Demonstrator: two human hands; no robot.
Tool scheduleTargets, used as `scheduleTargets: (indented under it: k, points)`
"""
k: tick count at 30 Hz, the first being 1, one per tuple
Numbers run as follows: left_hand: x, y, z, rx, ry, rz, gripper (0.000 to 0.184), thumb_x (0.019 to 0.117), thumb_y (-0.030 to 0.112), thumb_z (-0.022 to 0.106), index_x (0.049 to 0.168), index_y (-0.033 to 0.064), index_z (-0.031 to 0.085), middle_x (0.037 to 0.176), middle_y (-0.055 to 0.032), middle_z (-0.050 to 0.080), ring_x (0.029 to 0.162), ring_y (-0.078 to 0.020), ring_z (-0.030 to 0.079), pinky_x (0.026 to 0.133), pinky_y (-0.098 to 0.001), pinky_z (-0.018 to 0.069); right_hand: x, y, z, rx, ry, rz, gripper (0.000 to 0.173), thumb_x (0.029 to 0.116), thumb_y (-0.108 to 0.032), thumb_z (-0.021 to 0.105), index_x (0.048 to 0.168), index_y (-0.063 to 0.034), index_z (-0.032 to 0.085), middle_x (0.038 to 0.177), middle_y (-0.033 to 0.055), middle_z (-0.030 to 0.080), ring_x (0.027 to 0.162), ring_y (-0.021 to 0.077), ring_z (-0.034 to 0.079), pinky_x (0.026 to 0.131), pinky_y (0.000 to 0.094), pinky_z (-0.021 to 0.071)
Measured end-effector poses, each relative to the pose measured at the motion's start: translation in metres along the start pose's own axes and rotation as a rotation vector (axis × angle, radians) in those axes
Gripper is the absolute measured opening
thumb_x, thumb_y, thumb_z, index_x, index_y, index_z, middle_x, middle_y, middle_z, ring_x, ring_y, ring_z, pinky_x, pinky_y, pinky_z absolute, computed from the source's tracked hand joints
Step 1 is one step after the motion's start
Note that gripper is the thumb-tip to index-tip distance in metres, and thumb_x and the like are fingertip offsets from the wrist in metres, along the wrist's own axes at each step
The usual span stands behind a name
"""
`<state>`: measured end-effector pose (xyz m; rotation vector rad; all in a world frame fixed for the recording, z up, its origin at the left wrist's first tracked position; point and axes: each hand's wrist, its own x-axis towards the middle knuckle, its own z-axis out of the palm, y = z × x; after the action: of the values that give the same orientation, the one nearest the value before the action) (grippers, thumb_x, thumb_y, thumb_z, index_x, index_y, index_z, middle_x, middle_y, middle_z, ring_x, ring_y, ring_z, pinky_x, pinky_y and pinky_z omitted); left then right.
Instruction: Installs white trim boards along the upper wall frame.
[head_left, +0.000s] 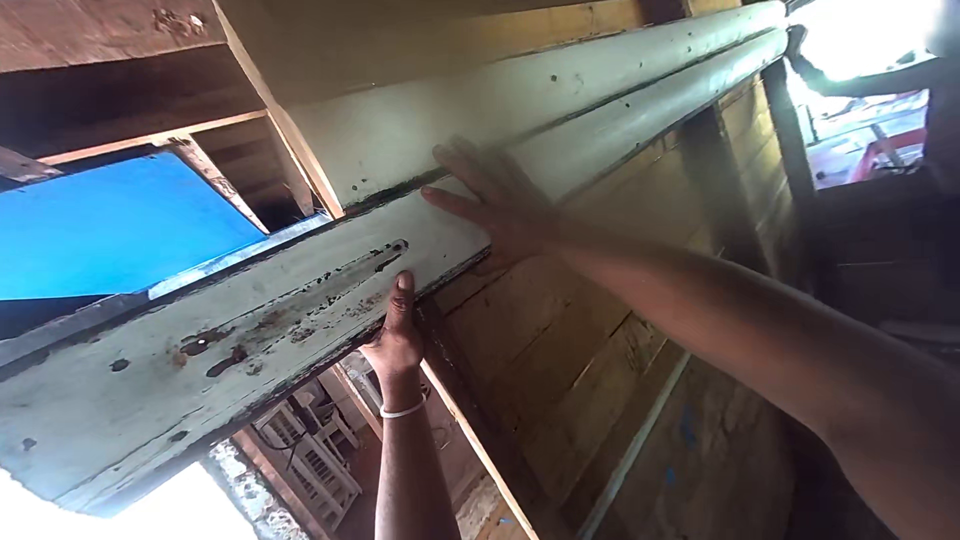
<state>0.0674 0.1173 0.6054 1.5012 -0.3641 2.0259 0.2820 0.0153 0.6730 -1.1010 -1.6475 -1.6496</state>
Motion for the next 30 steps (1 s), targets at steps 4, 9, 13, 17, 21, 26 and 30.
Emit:
scheduleTargets:
  k: [4,9,13,17,21,26,30]
  points:
    - [0.002,0.002,0.006,0.019,0.027,0.005,0.038,0.085,0.023,0.084,0.113,0.006,0.066,0.094,-0.0016,0.077,0.09,-0.0124,0.075,0.081,-0.0337,0.0641,0.002,0.004,0.002,-0.052,0.054,-0.002,0.116,0.0563,-0.084,0.07,0.158,-0.0388,0.037,0.167,0.0176,0.029,0.153,0.0408,0.025,0.113,0.0647,0.0291]
    - [0.004,0.001,-0.002,-0.053,0.008,-0.03,0.039,0.0859,0.013,0.082,0.116,-0.0033,0.063,0.098,-0.0078,0.077,0.094,-0.0176,0.075,0.088,-0.0392,0.0636,0.006,-0.001,0.01,-0.059,0.101,0.001,0.114,0.0562,-0.086,0.07,0.156,-0.0377,0.042,0.164,0.021,0.033,0.152,0.0459,0.027,0.118,0.0715,0.0225]
    - [-0.003,0.011,0.008,-0.037,-0.01,-0.106,0.032,0.0946,0.002,0.065,0.121,-0.0124,0.054,0.105,-0.0035,0.075,0.103,-0.0089,0.072,0.099,-0.0302,0.0585,-0.001,-0.002,0.001,-0.085,0.093,0.031,0.115,0.0536,-0.086,0.073,0.154,-0.0386,0.046,0.164,0.0173,0.037,0.153,0.0434,0.027,0.122,0.0654,0.0225]
    - [-0.003,0.014,0.011,0.06,0.032,-0.057,0.022,0.0971,0.0,0.06,0.111,-0.017,0.061,0.1,-0.0065,0.076,0.101,-0.005,0.072,0.098,-0.0245,0.0572,0.002,-0.004,-0.002,-0.029,0.099,0.011,0.112,0.054,-0.079,0.078,0.153,-0.0348,0.049,0.162,0.0164,0.04,0.153,0.0412,0.029,0.122,0.0641,0.0241]
    - [-0.002,0.011,0.008,0.086,0.025,-0.075,0.022,0.0984,-0.001,0.057,0.112,-0.0174,0.059,0.103,-0.0089,0.075,0.104,-0.0055,0.071,0.1,-0.0244,0.0552,0.001,-0.004,-0.002,-0.011,0.114,0.007,0.11,0.0577,-0.08,0.075,0.153,-0.0321,0.05,0.162,0.0166,0.04,0.153,0.0402,0.03,0.122,0.0628,0.024]
    - [-0.001,0.006,0.005,0.102,0.005,-0.087,0.022,0.0998,0.003,0.058,0.113,-0.0148,0.061,0.102,-0.0084,0.075,0.103,-0.0071,0.071,0.099,-0.0259,0.0559,0.001,-0.005,-0.004,0.005,0.117,0.016,0.108,0.0564,-0.077,0.078,0.151,-0.0312,0.053,0.161,0.0165,0.042,0.152,0.0397,0.031,0.123,0.0618,0.0251]
    - [-0.002,0.006,0.006,0.129,0.014,-0.093,0.022,0.1014,0.004,0.056,0.113,-0.0136,0.061,0.101,-0.0076,0.074,0.102,-0.0065,0.071,0.099,-0.0256,0.0556,0.0,0.007,0.015,-0.014,0.179,-0.03,0.109,0.0586,-0.084,0.071,0.152,-0.0318,0.052,0.16,0.0166,0.042,0.152,0.039,0.031,0.124,0.0614,0.0234]
